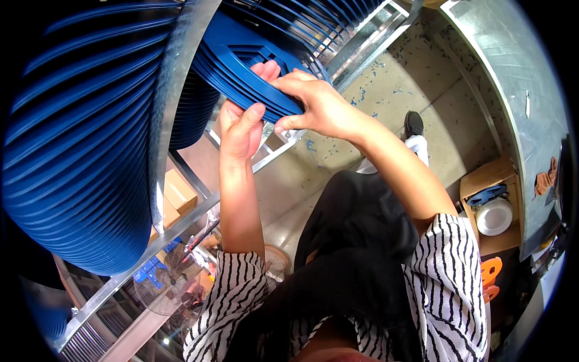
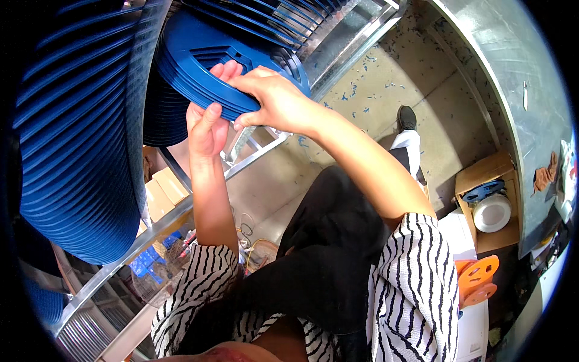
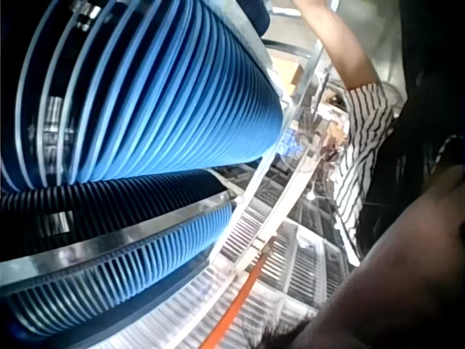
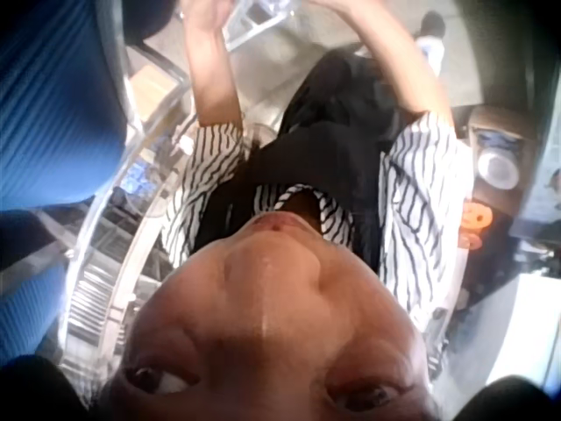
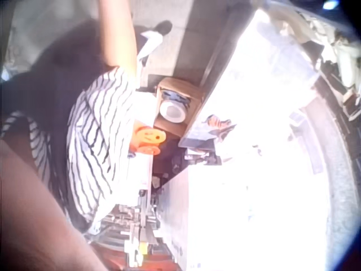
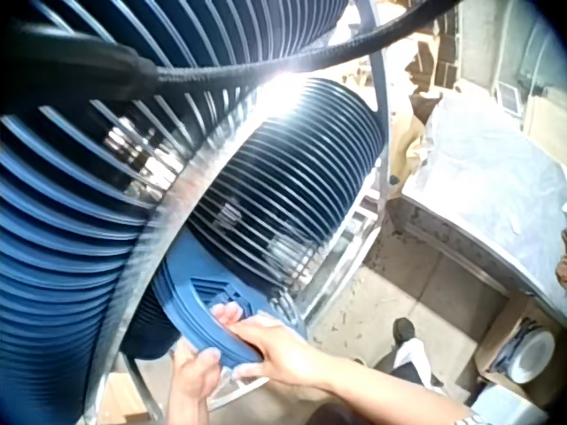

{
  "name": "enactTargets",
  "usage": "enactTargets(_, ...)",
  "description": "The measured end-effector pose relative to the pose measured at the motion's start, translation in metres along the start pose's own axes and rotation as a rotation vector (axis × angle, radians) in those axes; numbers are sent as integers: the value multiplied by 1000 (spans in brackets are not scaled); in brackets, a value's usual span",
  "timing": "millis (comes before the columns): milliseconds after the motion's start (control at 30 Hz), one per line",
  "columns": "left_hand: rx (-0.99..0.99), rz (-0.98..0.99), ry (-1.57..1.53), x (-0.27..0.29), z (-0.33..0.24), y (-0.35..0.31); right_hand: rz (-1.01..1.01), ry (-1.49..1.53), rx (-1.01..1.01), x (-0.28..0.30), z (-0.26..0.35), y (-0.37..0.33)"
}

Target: The person repeatedly picks up blue circular plastic parts from a metal shelf and stacks them into a pile. The person handles the parts one by one or in small groups, moving them from the shelf to a growing stack in their hands. The task involves repetitive lifting and stacking motions within a storage area.

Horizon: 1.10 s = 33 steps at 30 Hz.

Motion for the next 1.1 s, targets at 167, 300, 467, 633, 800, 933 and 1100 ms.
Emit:
enactTargets(167, -95, 26, -120, 8, -6, 36, -14, -116, 149, 11, -3, 36)
enactTargets(300, -103, -249, -138, 62, 20, 68, -552, -497, 185, 52, 15, 27)
enactTargets(467, -124, -214, -248, 58, 23, 97, -454, -393, -240, 25, -50, -63)
enactTargets(633, -128, -360, -259, 71, 19, 103, -540, 254, -800, 7, -146, -95)
enactTargets(800, -83, -365, -261, 75, 20, 104, -858, 1234, -1007, -22, -180, -72)
enactTargets(933, -105, -299, -249, 68, 12, 101, -832, 1499, -779, -12, -188, -32)
enactTargets(1100, -25, -222, -191, 65, 25, 102, -868, 1426, -884, -31, -197, -52)
Point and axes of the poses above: each hand's wrist, its own y-axis towards the middle knuckle, its own x-axis out of the back of the hand, z = x × y, the point moved 10 cm from there along y, towards the middle knuckle, and after that the axes turned 6 degrees about -z, right-handed, at the moved point
